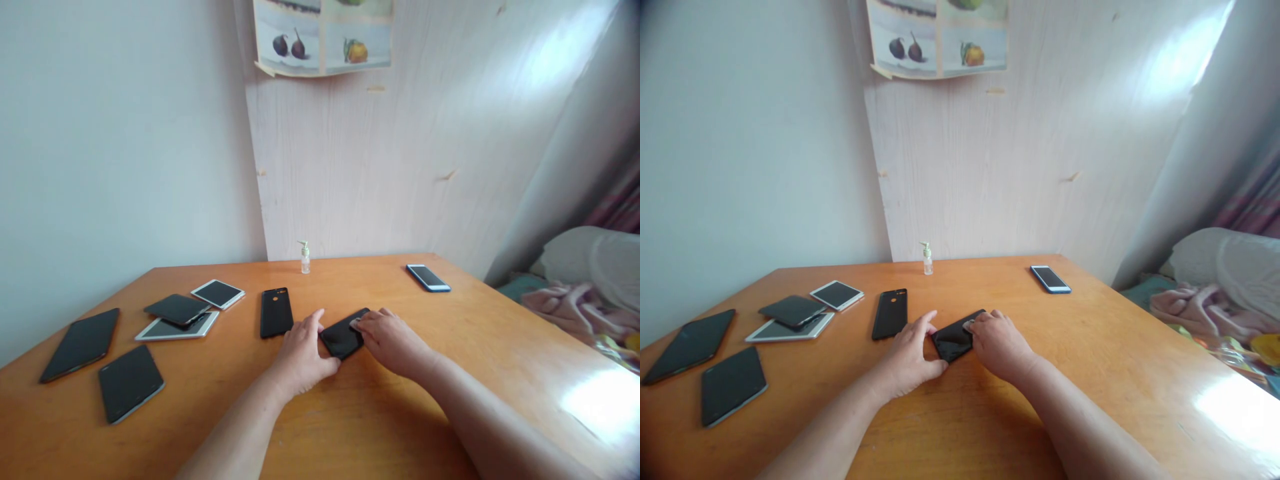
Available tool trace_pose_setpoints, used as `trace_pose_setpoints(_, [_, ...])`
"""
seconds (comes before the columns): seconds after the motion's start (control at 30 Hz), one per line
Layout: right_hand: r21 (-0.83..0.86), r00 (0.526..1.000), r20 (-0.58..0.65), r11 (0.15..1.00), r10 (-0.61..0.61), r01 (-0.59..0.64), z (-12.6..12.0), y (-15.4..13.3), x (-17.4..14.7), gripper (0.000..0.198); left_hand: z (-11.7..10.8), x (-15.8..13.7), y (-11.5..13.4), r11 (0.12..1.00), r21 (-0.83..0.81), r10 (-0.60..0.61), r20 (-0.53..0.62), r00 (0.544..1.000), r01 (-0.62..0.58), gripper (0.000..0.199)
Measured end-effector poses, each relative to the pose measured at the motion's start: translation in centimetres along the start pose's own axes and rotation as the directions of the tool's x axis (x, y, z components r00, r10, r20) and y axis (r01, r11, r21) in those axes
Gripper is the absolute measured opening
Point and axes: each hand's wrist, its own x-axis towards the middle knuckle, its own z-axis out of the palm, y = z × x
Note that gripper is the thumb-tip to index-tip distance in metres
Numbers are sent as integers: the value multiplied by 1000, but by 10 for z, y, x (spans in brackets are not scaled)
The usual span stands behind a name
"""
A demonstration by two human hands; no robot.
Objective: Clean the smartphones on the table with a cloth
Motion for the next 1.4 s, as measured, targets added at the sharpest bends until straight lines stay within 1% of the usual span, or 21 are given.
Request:
trace_pose_setpoints(0.13, [59,981,-6,979,-196,196,5,-18,-5,36,1,1,-1,1000,-3,-3,-2,1000,3,95])
trace_pose_setpoints(0.17, [46,980,-9,978,-201,201,7,-21,-5,38,2,1,-2,1000,-5,0,-5,1000,0,95])
trace_pose_setpoints(0.2, [23,984,-12,984,-176,177,9,-21,-4,40,2,1,-2,1000,-8,2,-7,1000,-2,95])
trace_pose_setpoints(0.3, [-67,1000,-18,998,0,-2,14,-10,2,45,4,1,-3,1000,-20,5,-14,1000,-6,97])
trace_pose_setpoints(0.37, [-85,997,-9,994,71,-71,17,-3,5,47,5,1,-4,1000,-30,5,-25,1000,-5,100])
trace_pose_setpoints(0.43, [-45,999,25,999,28,-26,20,-5,5,47,6,1,-4,999,-45,11,-41,999,-13,104])
trace_pose_setpoints(0.53, [38,990,80,993,-114,111,24,-17,4,47,8,1,-5,995,-93,32,-64,997,-38,108])
trace_pose_setpoints(0.6, [41,989,83,992,-123,120,26,-20,6,48,9,1,-7,989,-135,45,-78,996,-55,109])
trace_pose_setpoints(0.67, [8,996,71,999,-45,45,26,-12,10,49,10,2,-8,984,-166,55,-78,995,-67,110])
trace_pose_setpoints(0.73, [-34,996,65,997,66,-64,25,3,13,50,10,2,-9,984,-165,54,-55,997,-63,112])
trace_pose_setpoints(0.83, [-83,972,43,970,230,-226,24,25,16,50,10,3,-8,992,-116,44,-21,999,-46,111])
trace_pose_setpoints(0.9, [-86,963,28,960,269,-266,25,29,16,50,10,2,-7,996,-82,41,-31,999,-43,111])
trace_pose_setpoints(0.97, [-58,975,39,974,219,-217,27,24,14,51,9,2,-5,997,-63,41,-44,998,-44,107])
trace_pose_setpoints(1.07, [6,996,67,998,54,-55,29,5,10,52,7,2,-4,998,-54,42,-37,998,-44,97])
trace_pose_setpoints(1.13, [27,996,75,999,-43,41,28,-4,7,52,6,2,-4,998,-54,42,-32,999,-44,92])
trace_pose_setpoints(1.17, [25,995,75,998,-67,66,27,-6,5,51,5,2,-5,998,-55,43,-33,999,-45,91])
trace_pose_setpoints(1.2, [12,996,70,998,-60,59,26,-5,4,51,5,2,-5,997,-54,44,-35,998,-46,91])
trace_pose_setpoints(1.23, [-11,998,58,1000,-19,20,24,-1,4,50,5,2,-6,998,-53,44,-39,998,-46,90])
trace_pose_setpoints(1.27, [-41,998,43,998,46,-44,23,4,4,49,5,3,-6,998,-51,45,-43,998,-47,89])
trace_pose_setpoints(1.33, [-98,981,9,977,193,-191,19,16,4,48,6,3,-6,998,-43,47,-53,998,-49,88])
trace_pose_setpoints(1.4, [-125,963,-5,955,270,-268,16,22,5,48,6,2,-5,998,-26,49,-60,997,-51,88])
